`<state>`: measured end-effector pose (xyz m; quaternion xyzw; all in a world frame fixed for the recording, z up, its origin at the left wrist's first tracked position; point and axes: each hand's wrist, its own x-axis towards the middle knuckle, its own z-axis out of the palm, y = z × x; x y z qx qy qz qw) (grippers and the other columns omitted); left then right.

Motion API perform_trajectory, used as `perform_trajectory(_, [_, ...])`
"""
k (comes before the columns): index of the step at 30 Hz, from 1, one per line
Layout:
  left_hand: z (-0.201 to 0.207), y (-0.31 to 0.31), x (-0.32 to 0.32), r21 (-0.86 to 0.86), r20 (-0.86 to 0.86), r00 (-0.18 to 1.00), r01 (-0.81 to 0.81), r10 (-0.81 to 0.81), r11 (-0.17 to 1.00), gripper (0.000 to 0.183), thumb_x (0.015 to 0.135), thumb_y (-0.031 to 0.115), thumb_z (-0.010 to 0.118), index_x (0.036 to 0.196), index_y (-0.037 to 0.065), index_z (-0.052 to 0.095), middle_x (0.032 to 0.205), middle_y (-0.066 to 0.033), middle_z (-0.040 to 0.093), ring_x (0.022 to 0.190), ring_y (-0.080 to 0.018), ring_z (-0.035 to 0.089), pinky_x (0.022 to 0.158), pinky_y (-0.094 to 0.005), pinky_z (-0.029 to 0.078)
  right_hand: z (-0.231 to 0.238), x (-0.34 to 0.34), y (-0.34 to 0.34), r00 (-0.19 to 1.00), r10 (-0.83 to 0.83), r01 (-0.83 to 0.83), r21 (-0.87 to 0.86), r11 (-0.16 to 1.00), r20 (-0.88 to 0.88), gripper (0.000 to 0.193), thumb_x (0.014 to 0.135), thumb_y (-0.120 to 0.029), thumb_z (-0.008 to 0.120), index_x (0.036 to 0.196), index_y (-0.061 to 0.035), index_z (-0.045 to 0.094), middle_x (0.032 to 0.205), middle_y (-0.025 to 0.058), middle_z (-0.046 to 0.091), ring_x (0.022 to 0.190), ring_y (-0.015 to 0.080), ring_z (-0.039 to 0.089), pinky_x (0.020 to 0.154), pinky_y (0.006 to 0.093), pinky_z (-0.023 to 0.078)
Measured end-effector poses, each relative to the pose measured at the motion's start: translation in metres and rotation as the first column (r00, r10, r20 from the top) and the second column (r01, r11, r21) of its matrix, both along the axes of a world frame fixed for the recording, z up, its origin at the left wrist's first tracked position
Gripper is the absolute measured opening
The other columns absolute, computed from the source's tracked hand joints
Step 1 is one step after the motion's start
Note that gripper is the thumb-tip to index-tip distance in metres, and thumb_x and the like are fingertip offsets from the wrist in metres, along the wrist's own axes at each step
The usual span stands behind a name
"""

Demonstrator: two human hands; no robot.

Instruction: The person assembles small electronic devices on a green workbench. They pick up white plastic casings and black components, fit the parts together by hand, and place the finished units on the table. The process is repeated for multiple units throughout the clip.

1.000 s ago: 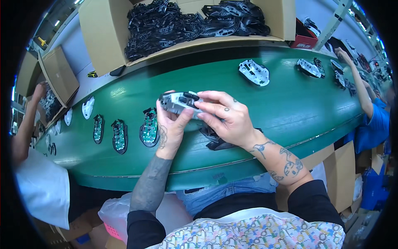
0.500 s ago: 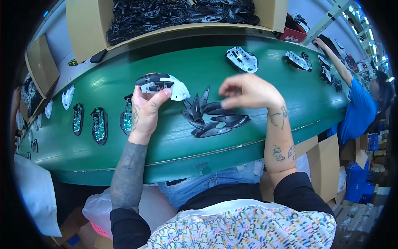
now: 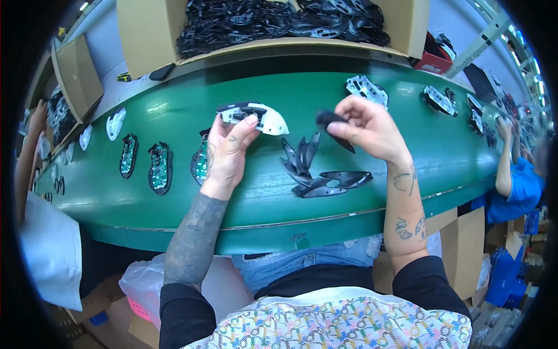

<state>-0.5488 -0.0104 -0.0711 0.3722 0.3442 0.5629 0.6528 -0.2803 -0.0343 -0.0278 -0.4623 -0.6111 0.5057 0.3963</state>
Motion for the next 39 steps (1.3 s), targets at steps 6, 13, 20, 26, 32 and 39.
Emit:
perform_trajectory(6, [-0.008, -0.005, 0.004, 0.077, -0.011, 1.0, -0.028, 0.029, 0.997, 0.045, 0.089, 0.019, 0.07, 0.124, 0.006, 0.046, 0.117, -0.0085, 0.06, 0.11, -0.0212, 0.059, 0.099, -0.0396, 0.047, -0.014, -0.048, -0.004, 0.935, -0.088, 0.133, 0.109, 0.985, -0.344, 0.023, 0.091, -0.001, 0.059, 0.113, 0.0004, 0.063, 0.104, 0.0088, 0.068, 0.092, 0.0165, 0.069, 0.073, 0.0237, 0.054])
perform_trajectory(13, [-0.002, -0.014, 0.012, 0.214, -0.075, 0.992, -0.087, 0.105, 0.973, 0.063, 0.078, 0.003, 0.079, 0.125, 0.004, 0.036, 0.118, -0.0112, 0.056, 0.108, -0.0202, 0.058, 0.095, -0.0317, 0.05, -0.016, -0.064, -0.008, 0.882, -0.471, 0.418, 0.448, 0.79, 0.009, 0.018, 0.079, -0.002, 0.07, 0.096, -0.0001, 0.065, 0.081, 0.0097, 0.07, 0.071, 0.0093, 0.068, 0.055, 0.0227, 0.055])
perform_trajectory(20, [-0.001, -0.021, 0.016, 0.365, -0.229, 0.947, -0.131, 0.225, 0.922, 0.07, 0.075, 0.0, 0.08, 0.126, 0.003, 0.033, 0.119, -0.0144, 0.054, 0.111, -0.0222, 0.058, 0.096, -0.0342, 0.049, -0.02, -0.078, -0.008, 0.875, -0.483, 0.355, 0.637, 0.684, 0.031, 0.022, 0.075, 0.0, 0.072, 0.096, -0.0009, 0.067, 0.085, 0.0096, 0.071, 0.072, 0.0147, 0.07, 0.063, 0.026, 0.058])
perform_trajectory(26, [0.002, -0.014, 0.007, 0.238, -0.203, 0.962, -0.134, 0.184, 0.962, 0.06, 0.079, 0.002, 0.077, 0.124, 0.002, 0.038, 0.118, -0.0126, 0.055, 0.107, -0.0202, 0.059, 0.095, -0.0316, 0.049, -0.021, -0.073, -0.005, 0.893, -0.45, 0.341, 0.636, 0.693, 0.011, 0.02, 0.076, 0.0, 0.072, 0.096, -0.0015, 0.068, 0.089, 0.0106, 0.07, 0.076, 0.0182, 0.071, 0.065, 0.0266, 0.057])
perform_trajectory(32, [-0.009, -0.004, -0.006, 0.136, 0.034, 0.997, -0.076, 0.072, 0.988, 0.053, 0.084, 0.017, 0.075, 0.125, 0.007, 0.044, 0.113, -0.0064, 0.059, 0.105, -0.017, 0.058, 0.091, -0.0327, 0.048, -0.014, -0.066, -0.005, 0.919, -0.244, 0.358, 0.399, 0.844, -0.31, 0.02, 0.09, 0.003, 0.062, 0.109, -0.0021, 0.066, 0.096, 0.0069, 0.067, 0.081, 0.0137, 0.067, 0.07, 0.0245, 0.054])
perform_trajectory(39, [-0.01, -0.006, -0.009, 0.153, 0.082, 0.996, -0.039, 0.027, 0.987, 0.057, 0.085, 0.025, 0.074, 0.129, 0.006, 0.042, 0.116, -0.0061, 0.058, 0.104, -0.0158, 0.058, 0.088, -0.0313, 0.049, -0.001, -0.056, -0.001, 0.84, -0.53, 0.314, 0.691, 0.651, 0.118, 0.018, 0.078, -0.007, 0.071, 0.096, -0.0058, 0.07, 0.079, 0.0084, 0.062, 0.067, 0.0205, 0.064, 0.063, 0.0284, 0.053])
